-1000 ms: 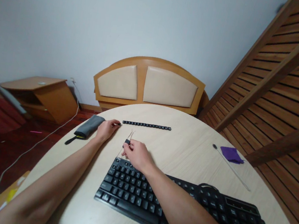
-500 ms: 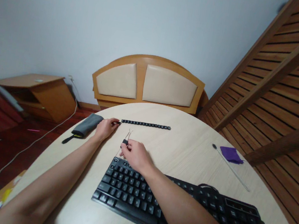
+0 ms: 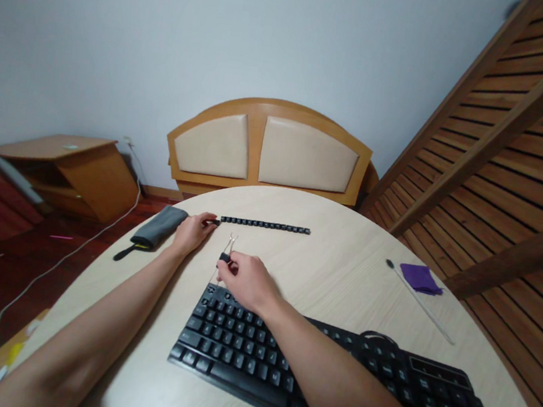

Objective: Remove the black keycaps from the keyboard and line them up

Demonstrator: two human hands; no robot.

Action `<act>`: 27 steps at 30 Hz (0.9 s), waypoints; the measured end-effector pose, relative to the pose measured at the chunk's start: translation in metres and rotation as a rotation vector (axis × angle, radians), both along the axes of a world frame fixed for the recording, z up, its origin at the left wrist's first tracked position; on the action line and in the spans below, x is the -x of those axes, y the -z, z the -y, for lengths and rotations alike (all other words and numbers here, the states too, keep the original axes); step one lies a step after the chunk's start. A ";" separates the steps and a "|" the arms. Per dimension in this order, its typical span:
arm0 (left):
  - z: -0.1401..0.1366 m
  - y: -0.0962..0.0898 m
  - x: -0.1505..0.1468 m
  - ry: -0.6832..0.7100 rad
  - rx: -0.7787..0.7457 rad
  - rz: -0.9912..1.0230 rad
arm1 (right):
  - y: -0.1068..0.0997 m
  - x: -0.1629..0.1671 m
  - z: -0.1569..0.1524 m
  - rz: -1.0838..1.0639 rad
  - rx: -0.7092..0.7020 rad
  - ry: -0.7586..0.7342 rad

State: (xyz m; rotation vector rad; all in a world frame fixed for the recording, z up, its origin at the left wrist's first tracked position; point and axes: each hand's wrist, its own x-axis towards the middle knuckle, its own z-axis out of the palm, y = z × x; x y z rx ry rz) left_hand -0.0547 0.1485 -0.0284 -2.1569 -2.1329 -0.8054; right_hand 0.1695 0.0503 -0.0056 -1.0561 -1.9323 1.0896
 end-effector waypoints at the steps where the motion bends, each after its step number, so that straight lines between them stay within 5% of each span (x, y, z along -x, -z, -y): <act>1: 0.001 0.000 0.000 0.008 -0.007 0.008 | -0.002 0.000 0.002 0.000 -0.017 -0.006; 12: 0.055 -0.020 -0.019 0.261 -0.076 0.096 | -0.018 -0.003 0.011 0.104 -0.272 -0.072; 18: 0.120 -0.024 -0.025 0.456 0.160 0.381 | -0.022 -0.005 0.012 0.136 -0.324 -0.101; 20: 0.134 -0.028 -0.023 0.560 0.207 0.317 | -0.023 -0.007 0.013 0.146 -0.339 -0.126; 27: 0.136 -0.038 -0.015 0.737 0.220 0.241 | -0.024 -0.009 0.015 0.213 -0.462 -0.249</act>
